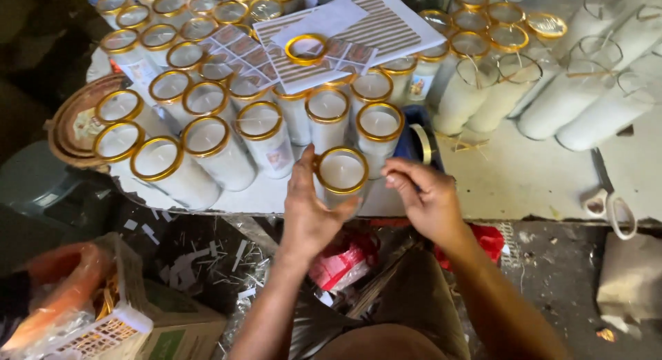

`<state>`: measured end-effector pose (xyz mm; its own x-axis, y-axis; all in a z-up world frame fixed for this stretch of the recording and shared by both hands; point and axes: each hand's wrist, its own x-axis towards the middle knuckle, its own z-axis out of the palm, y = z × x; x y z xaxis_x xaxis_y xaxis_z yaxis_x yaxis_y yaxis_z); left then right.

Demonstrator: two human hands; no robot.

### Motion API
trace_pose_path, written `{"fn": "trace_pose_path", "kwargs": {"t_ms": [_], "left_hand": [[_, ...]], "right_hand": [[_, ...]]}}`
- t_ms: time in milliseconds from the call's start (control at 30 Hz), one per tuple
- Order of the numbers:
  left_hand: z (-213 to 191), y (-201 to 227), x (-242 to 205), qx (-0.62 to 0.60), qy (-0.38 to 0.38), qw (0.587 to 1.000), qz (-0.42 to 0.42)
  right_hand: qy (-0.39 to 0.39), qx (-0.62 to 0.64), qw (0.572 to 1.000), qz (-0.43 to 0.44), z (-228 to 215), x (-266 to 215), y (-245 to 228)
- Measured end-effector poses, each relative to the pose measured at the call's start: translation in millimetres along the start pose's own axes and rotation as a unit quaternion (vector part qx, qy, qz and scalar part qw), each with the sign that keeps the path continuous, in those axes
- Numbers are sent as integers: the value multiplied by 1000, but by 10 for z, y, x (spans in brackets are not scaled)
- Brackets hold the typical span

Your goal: The person places gold rings onto the rims of white candles, then uses a tape dispenser to wrap clear tape around the top edge of each candle. The person repeats this process for several candles, occasionally using scissors to trim the tape.

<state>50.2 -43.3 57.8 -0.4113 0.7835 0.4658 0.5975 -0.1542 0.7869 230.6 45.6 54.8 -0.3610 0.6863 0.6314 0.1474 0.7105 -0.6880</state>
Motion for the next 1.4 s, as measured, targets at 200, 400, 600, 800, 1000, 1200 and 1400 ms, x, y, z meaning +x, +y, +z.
{"fn": "trace_pose_path", "kwargs": {"t_ms": [200, 400, 600, 800, 1000, 1200, 1400], "left_hand": [[87, -61, 73, -32, -32, 999, 30], [162, -128, 17, 36, 4, 997, 75], [-107, -301, 198, -9, -153, 983, 102], [-66, -309, 263, 13, -177, 981, 83], [-172, -213, 559, 77, -254, 954, 139], [-226, 291, 801, 150, -411, 894, 100], [-496, -108, 307, 102, -132, 977, 136]], "right_hand": [[-20, -152, 974, -168, 60, 907, 165], [-127, -266, 934, -202, 846, 2067, 734], [-268, -368, 890, -27, 1235, 2404, 939], [-105, -243, 950, -165, 872, 2151, 1240], [-31, 73, 997, -16, -88, 695, -137], [-16, 37, 999, 29, -322, -196, -282], [-9, 31, 999, 8, -277, -476, 57]]}}
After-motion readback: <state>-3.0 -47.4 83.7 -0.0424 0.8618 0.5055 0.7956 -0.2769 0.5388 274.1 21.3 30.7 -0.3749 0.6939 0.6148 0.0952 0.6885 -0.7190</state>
